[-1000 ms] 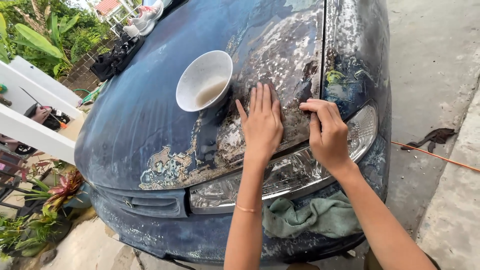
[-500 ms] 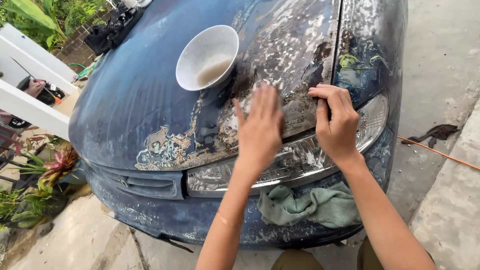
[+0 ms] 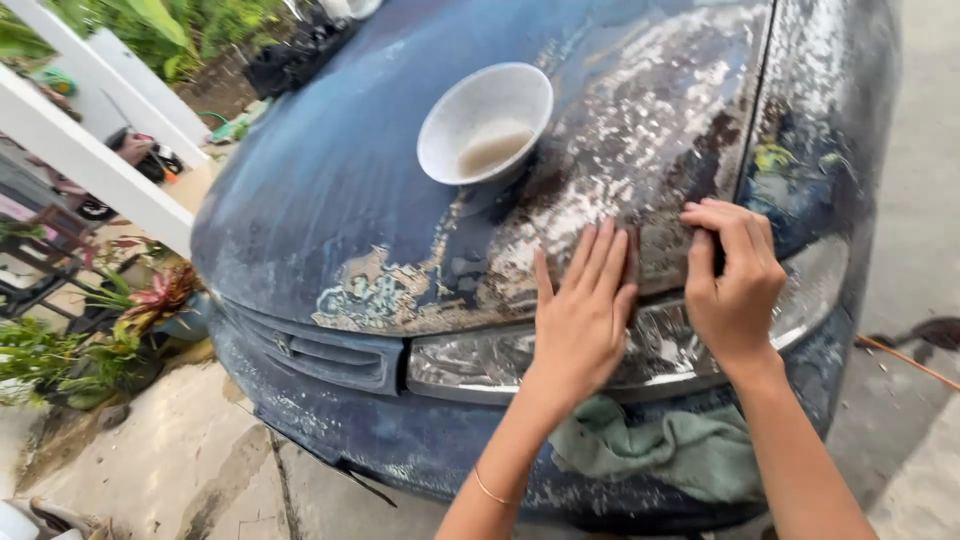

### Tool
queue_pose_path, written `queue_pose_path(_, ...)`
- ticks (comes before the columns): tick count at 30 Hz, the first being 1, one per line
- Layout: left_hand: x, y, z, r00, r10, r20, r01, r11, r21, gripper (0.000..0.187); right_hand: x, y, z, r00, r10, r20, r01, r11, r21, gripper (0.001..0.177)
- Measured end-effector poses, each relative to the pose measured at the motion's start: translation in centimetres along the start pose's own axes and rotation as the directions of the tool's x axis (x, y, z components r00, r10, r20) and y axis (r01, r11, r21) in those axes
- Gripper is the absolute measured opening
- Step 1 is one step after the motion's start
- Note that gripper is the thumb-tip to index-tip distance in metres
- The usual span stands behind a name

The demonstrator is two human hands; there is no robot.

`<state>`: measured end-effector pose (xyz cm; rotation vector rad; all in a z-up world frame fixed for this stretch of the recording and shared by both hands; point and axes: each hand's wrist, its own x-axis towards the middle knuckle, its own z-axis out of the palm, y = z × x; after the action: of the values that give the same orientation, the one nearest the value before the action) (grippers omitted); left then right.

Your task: The person sands the front hood of a blue car using a sanding block and water from a bowl. They repeatedly rub the sanding block over the surface, occasionally dipping it in the water, and wipe the area with a cloth.

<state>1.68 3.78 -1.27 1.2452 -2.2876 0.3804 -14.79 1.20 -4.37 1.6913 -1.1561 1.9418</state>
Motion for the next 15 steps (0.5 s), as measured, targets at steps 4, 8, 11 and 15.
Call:
queue_pose_path(4,3.4,-1.4,-1.2,0.977,-0.098,0.190,0.107,0.993,-0.039,0.059,0.0,-1.1,-0.3,0.996,0.023,0.088,-0.017,0.998,-0.061,0.015)
queue_pose_path(8,6.0,-2.2,0.9,0.982,-0.188,0.034,0.190,0.977,-0.092,0.068,-0.4,-0.1,-0.1,0.999,0.016,0.044,-0.015,1.000,-0.022,0.015)
queue_pose_path(11,3.6,0.3,0.1,0.995,-0.102,-0.010,0.100,0.986,-0.137,0.073,0.0,-0.1,-0.1,1.000,0.025,0.000,-0.025,1.000,0.008,0.017)
queue_pose_path(15,4.0,0.5,-2.4,0.989,-0.098,0.115,0.115,0.982,-0.149,0.086,-0.2,0.0,0.3,0.999,0.044,-0.003,-0.044,0.999,-0.002,0.018)
